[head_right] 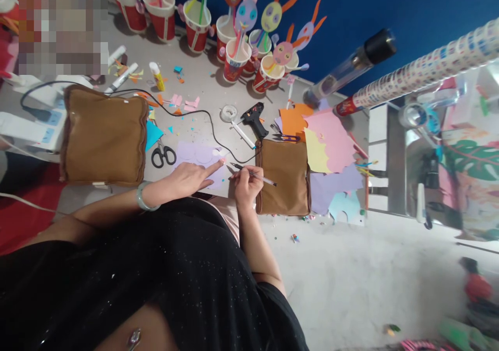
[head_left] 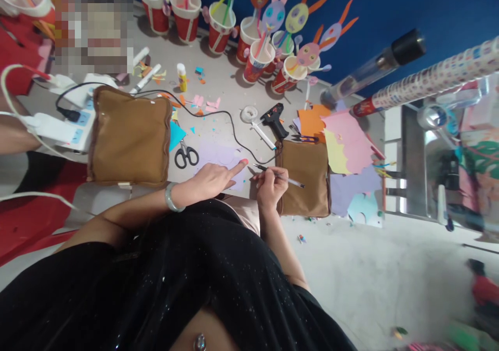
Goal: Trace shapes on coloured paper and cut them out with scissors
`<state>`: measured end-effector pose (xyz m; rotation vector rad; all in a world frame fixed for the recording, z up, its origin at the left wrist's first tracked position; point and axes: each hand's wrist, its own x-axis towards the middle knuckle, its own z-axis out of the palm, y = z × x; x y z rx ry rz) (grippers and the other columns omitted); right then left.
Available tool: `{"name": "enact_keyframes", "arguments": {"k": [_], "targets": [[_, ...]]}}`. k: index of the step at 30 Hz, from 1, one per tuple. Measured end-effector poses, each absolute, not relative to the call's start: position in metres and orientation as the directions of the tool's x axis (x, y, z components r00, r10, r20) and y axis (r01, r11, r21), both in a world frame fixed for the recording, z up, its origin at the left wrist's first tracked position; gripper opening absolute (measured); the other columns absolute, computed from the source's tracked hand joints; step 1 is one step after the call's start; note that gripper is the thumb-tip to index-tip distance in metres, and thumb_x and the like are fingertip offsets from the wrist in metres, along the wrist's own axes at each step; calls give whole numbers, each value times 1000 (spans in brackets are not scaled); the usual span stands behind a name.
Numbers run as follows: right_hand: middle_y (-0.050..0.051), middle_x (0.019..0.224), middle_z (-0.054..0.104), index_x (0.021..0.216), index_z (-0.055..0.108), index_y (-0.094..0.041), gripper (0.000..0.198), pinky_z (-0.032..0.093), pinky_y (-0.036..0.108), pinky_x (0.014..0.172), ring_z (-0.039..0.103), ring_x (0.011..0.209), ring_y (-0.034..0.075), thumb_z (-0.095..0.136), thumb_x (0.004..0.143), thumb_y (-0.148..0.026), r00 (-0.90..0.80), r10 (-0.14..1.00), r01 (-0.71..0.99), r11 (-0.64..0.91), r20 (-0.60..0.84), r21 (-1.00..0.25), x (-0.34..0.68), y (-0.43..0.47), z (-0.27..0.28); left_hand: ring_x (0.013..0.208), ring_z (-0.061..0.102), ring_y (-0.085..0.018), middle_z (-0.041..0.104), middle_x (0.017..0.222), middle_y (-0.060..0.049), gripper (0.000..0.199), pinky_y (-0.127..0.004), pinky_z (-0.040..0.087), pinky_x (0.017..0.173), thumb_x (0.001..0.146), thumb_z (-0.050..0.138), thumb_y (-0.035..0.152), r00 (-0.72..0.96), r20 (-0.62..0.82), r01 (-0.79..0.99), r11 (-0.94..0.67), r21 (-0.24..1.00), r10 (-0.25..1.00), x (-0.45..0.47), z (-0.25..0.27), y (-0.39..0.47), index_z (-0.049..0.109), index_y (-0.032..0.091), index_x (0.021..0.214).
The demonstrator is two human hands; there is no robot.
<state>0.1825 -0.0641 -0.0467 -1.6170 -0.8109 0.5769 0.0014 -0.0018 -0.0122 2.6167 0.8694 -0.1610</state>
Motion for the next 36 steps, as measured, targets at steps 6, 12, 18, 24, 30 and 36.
{"name": "enact_keyframes", "arguments": {"k": [6,12,18,24,30,36], "targets": [[-3,73,66,114,51,-24,25,47,25,49,54,45,10,43,98,-42,627,773,244,-74,99,-967,181,-67,-49,77,70,-23,76,98,-15,67,-34,27,58,107,49,36,797,-240,601,-768,221,555,0,-4,-10,22,22,166],[5,100,75,111,62,-25,24,59,34,68,63,59,14,58,88,-33,394,883,530,10,256,-848,184,-74,-46,80,71,-23,74,99,-12,55,-33,30,61,109,44,32,823,-211,564,-803,194,527,-4,-3,-13,34,24,162],[12,122,73,125,63,-24,37,61,38,76,67,70,17,69,90,-34,155,938,684,125,311,-718,183,-71,-42,76,71,-24,73,92,-12,40,-34,32,61,109,38,30,847,-110,531,-822,204,520,-9,-12,-14,56,17,142],[13,127,74,130,61,-23,36,62,40,92,75,102,24,66,96,-31,66,922,754,204,381,-624,185,-69,-53,76,71,-25,73,91,-13,32,-35,38,62,107,41,24,856,-60,514,-835,197,513,-8,-17,-17,63,14,128],[14,129,74,133,61,-22,33,61,42,98,72,119,27,59,101,-26,-32,909,812,266,416,-519,184,-67,-54,84,71,-24,74,97,-11,33,-36,46,73,103,53,28,855,-26,510,-830,224,518,-15,-15,-20,60,16,133],[14,140,69,139,61,-24,39,61,43,95,73,113,26,50,103,-17,-192,901,821,364,388,-440,187,-67,-60,90,70,-25,71,99,-10,26,-37,48,78,101,57,28,869,24,472,-843,258,494,-18,-15,-21,64,14,122]]}}
